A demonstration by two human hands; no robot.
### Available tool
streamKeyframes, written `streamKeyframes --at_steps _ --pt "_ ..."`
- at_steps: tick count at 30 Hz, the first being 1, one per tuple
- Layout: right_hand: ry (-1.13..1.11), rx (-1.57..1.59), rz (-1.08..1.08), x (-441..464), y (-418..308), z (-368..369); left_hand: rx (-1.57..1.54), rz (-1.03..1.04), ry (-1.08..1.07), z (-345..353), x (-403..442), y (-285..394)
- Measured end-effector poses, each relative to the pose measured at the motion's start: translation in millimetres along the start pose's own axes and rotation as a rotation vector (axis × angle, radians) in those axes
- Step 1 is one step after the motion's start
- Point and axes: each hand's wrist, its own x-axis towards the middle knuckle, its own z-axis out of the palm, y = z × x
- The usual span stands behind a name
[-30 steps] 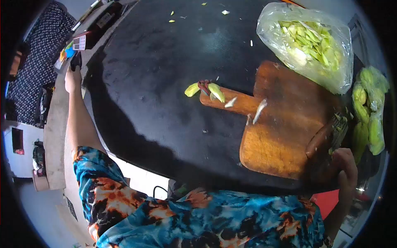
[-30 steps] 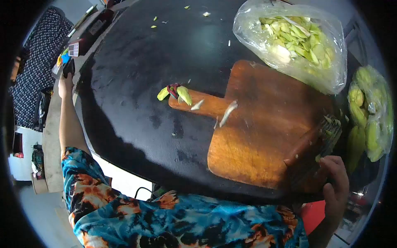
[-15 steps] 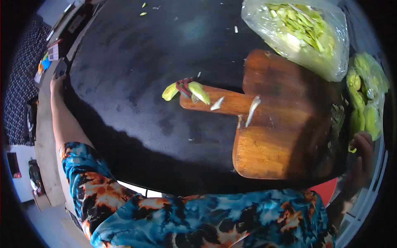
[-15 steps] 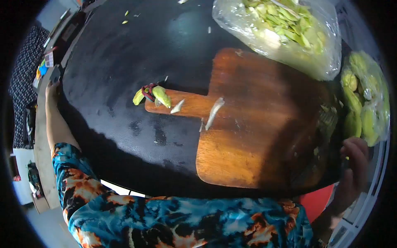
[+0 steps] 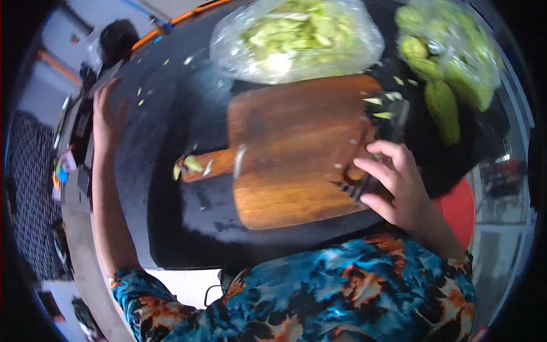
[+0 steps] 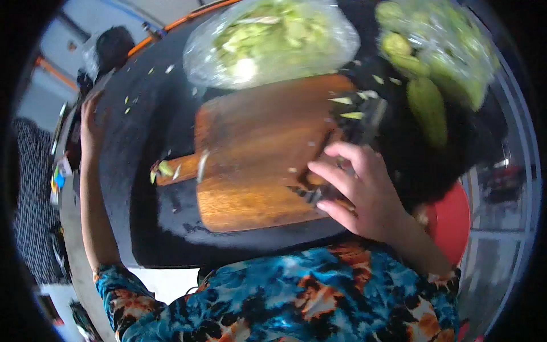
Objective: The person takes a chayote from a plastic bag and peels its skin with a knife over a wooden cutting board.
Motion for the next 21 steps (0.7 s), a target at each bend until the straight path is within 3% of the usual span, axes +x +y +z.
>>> streamKeyframes --at_steps 3,4,5,7,9,13,15,21 --pt "0.216 -0.144 0.024 -12.2 34.1 -25.2 -0.346 0.104 -0.251 -18.3 31.1 172.4" --pt "0.288 -0.228 0.073 -16.8 48.0 -37.2 -0.304 0.281 -0.203 -16.7 30.5 205.8" --pt "0.352 -0.312 0.116 -22.0 63.5 -50.7 -0.256 0.458 -0.232 -22.1 34.1 236.5" --pt "0.395 -0.445 0.282 -33.5 108.9 -41.1 -0.343 0.510 -0.395 -14.0 12.5 267.9" --pt "0.437 -0.515 0.438 -45.2 151.0 -40.7 -0.429 0.591 -0.415 -13.2 5.8 296.8" --pt "0.508 -0.356 0.394 -49.4 177.4 -31.8 -0.458 0.429 -0.425 -19.7 -15.9 312.6" --pt "0.565 -0.194 0.326 -48.1 195.8 -27.1 -0.482 0.352 -0.311 -19.3 -30.8 304.2" --pt "0.553 -0.238 0.304 -44.4 199.2 -14.4 -0.500 -0.020 -0.258 -33.3 -102.6 279.9"
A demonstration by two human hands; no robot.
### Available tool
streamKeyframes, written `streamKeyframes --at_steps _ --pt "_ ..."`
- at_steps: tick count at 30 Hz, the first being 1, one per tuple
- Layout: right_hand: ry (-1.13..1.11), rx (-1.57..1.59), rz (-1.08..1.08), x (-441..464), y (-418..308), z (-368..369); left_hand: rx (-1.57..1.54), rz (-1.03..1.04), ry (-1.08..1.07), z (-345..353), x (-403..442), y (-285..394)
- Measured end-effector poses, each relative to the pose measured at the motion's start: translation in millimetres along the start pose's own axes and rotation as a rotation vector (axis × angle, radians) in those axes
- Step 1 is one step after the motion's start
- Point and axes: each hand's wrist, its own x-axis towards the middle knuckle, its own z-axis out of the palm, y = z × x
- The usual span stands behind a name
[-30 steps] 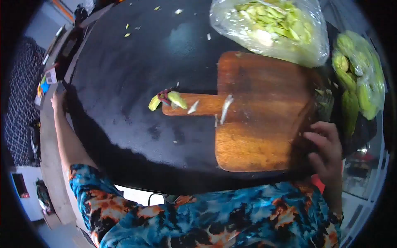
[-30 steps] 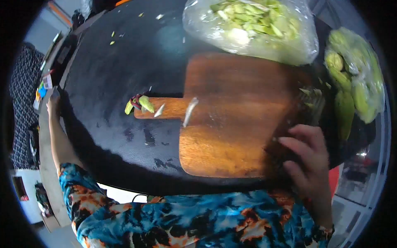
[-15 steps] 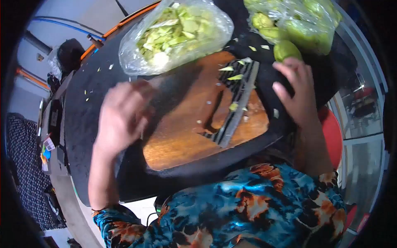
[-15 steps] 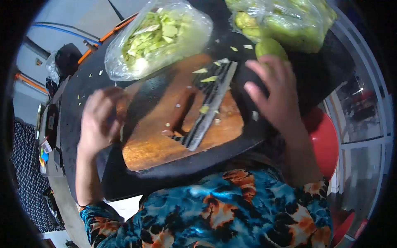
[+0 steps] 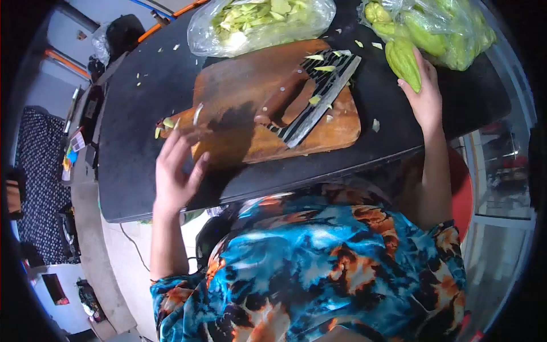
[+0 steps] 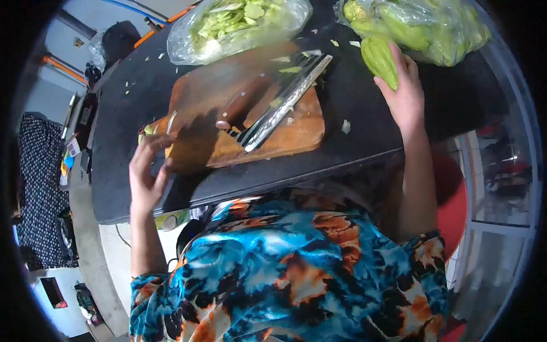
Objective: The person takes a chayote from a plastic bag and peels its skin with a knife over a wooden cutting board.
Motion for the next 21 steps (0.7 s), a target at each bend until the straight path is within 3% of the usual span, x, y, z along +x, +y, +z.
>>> streamKeyframes --at_steps 6,8,9,10,12,14,15,18,19,21 --pt "0.012 0.065 -0.132 4.3 23.8 13.9 0.021 -0.171 0.075 -0.3 -54.2 -20.4" --pt "0.084 -0.001 -0.106 6.0 30.3 10.8 -0.157 -0.438 0.086 -22.4 -86.1 -37.8" --pt "0.132 -0.019 -0.090 3.2 32.7 4.6 -0.288 -0.671 0.076 -35.8 -107.5 -44.2" --pt "0.149 -0.029 -0.098 5.8 31.3 4.6 -0.564 -0.767 -0.249 -66.3 -157.2 -67.5" --pt "0.136 0.016 -0.137 2.8 45.3 -1.8 -0.878 -1.006 -0.623 -88.6 -179.4 -55.7" --pt "0.104 0.111 0.057 -2.5 36.8 5.9 -0.971 -1.196 -0.696 -79.9 -219.4 -56.2" --pt "0.083 0.146 0.162 -4.5 33.8 5.9 -0.995 -1.185 -0.633 -69.5 -242.7 -57.5" --pt "0.012 0.095 0.095 -4.3 32.3 2.1 -1.146 -1.103 -0.359 -17.9 -307.4 -62.8" --pt "0.009 0.091 0.064 -4.4 33.2 0.6 -1.147 -1.148 -0.297 -15.1 -294.2 -50.9" --pt "0.000 0.062 0.005 -6.9 31.1 -0.4 -0.843 -1.166 -0.226 -4.5 -275.6 -43.1"
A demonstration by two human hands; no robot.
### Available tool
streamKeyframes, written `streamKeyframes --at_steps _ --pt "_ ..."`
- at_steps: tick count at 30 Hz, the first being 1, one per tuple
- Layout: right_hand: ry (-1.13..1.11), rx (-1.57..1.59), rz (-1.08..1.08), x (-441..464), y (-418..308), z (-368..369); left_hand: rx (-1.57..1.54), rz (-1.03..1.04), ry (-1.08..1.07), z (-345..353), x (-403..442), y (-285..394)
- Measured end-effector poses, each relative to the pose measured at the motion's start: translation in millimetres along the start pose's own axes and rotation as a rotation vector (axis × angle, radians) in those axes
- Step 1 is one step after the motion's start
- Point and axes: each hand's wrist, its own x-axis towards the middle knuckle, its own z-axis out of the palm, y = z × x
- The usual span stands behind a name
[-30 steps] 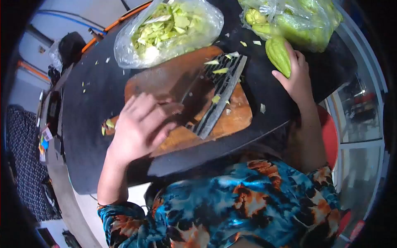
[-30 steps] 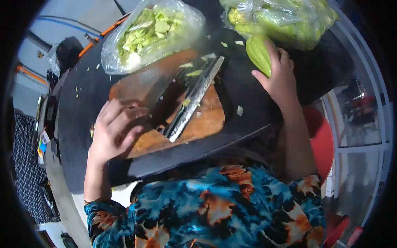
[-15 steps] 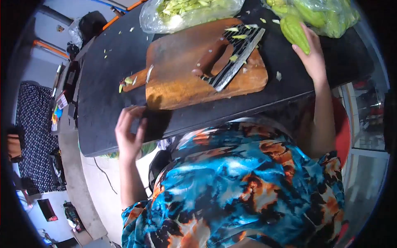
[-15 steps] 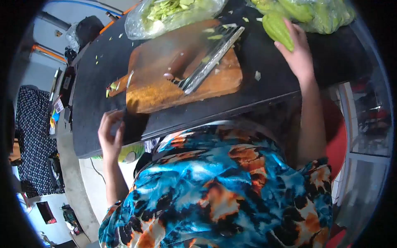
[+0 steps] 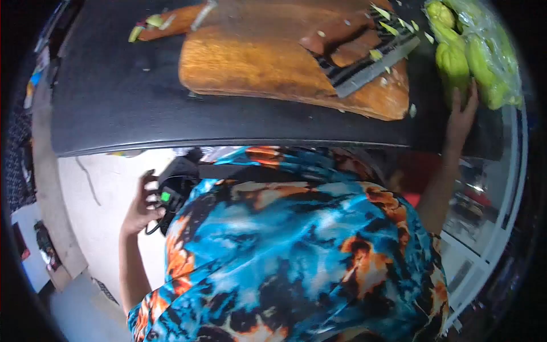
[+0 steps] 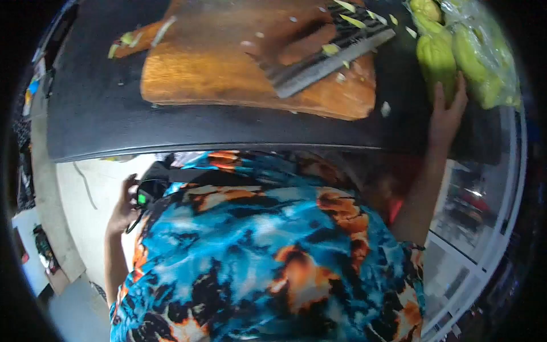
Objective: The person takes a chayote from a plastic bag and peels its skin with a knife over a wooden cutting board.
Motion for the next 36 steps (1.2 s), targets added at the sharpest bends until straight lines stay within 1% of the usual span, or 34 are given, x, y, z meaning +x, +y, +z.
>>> streamKeyframes --at_steps 1,3,4,7,10,11,13,16,19,22,25,28,31,34,36 --pt "-0.007 -0.010 0.004 -0.4 -4.1 -1.5 0.168 0.050 0.073 2.0 8.1 1.2" --pt "-0.027 -0.029 0.013 2.0 -13.5 -3.0 0.467 0.036 0.040 -1.4 13.7 12.8" --pt "-0.030 -0.033 0.009 1.6 -13.4 -1.4 0.551 -0.045 0.034 1.6 16.2 34.0" --pt "-0.043 -0.047 0.010 -0.9 -13.2 -2.2 0.719 -0.028 -0.013 13.5 24.4 60.3" --pt "-0.037 -0.065 0.030 -2.8 -21.2 -2.7 0.729 -0.019 -0.055 15.3 25.2 60.6" --pt "-0.037 -0.058 0.032 -3.3 -21.7 -3.9 0.661 -0.013 -0.058 17.6 23.7 62.6" --pt "-0.041 -0.043 0.034 -1.1 -26.2 -4.1 0.475 0.006 0.007 26.6 19.7 66.7" --pt "-0.033 -0.043 0.050 -1.2 -27.2 -3.7 0.500 0.100 0.058 30.2 18.5 63.6" --pt "-0.034 -0.044 0.065 -0.5 -25.1 -2.5 0.566 0.082 0.035 23.8 17.4 64.6" --pt "-0.036 -0.065 0.051 -0.5 -24.7 -2.6 0.524 0.078 0.051 28.6 17.2 66.6" --pt "-0.034 -0.070 0.047 -1.3 -27.0 -3.8 0.552 0.140 0.083 32.1 17.7 63.7" --pt "-0.038 -0.064 0.046 -1.7 -30.3 -3.5 0.653 0.125 0.059 28.2 18.7 66.8" --pt "-0.038 -0.033 0.033 -1.6 -27.0 -3.4 0.672 0.144 0.077 28.3 18.4 64.9" --pt "-0.040 -0.026 0.026 -2.0 -24.9 -3.4 0.603 -0.017 0.001 28.3 17.1 75.4" --pt "-0.040 -0.001 0.037 -2.4 -22.1 -3.9 0.569 0.170 0.039 17.8 20.4 49.7"
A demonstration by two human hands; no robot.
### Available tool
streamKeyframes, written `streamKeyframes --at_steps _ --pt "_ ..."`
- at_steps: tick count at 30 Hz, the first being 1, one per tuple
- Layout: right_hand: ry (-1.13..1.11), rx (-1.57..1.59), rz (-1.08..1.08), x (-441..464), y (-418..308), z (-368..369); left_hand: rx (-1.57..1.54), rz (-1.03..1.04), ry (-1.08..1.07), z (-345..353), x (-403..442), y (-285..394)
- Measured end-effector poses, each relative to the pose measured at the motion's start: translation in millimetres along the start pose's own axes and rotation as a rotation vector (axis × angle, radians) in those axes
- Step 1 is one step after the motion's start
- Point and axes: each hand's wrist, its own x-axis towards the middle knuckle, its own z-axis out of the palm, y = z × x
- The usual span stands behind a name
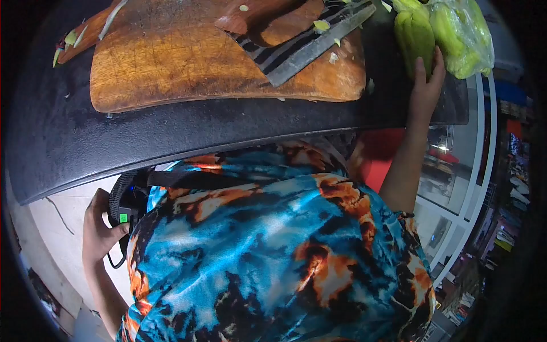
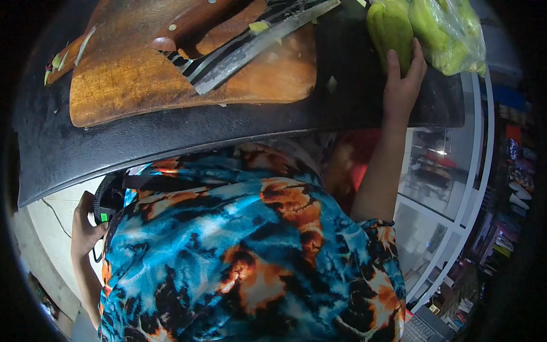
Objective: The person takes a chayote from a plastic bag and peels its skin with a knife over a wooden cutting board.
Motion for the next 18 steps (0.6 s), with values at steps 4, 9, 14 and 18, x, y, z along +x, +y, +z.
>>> streamKeyframes --at_steps 4,9,14,18 --pt "-0.001 -0.025 0.027 0.1 -0.5 -1.0 -0.409 -0.051 -0.017 24.5 10.1 3.3" --pt "-0.009 -0.012 -0.029 -0.2 7.7 -1.0 -0.481 -0.095 -0.115 12.1 3.6 17.7" --pt "-0.010 -0.077 -0.057 -2.2 8.2 -2.1 -0.529 0.006 -0.155 -2.1 -20.1 22.1" --pt "-0.023 -0.044 -0.023 -5.6 -0.9 -2.2 -0.729 -0.102 -0.051 17.4 -26.0 47.6"
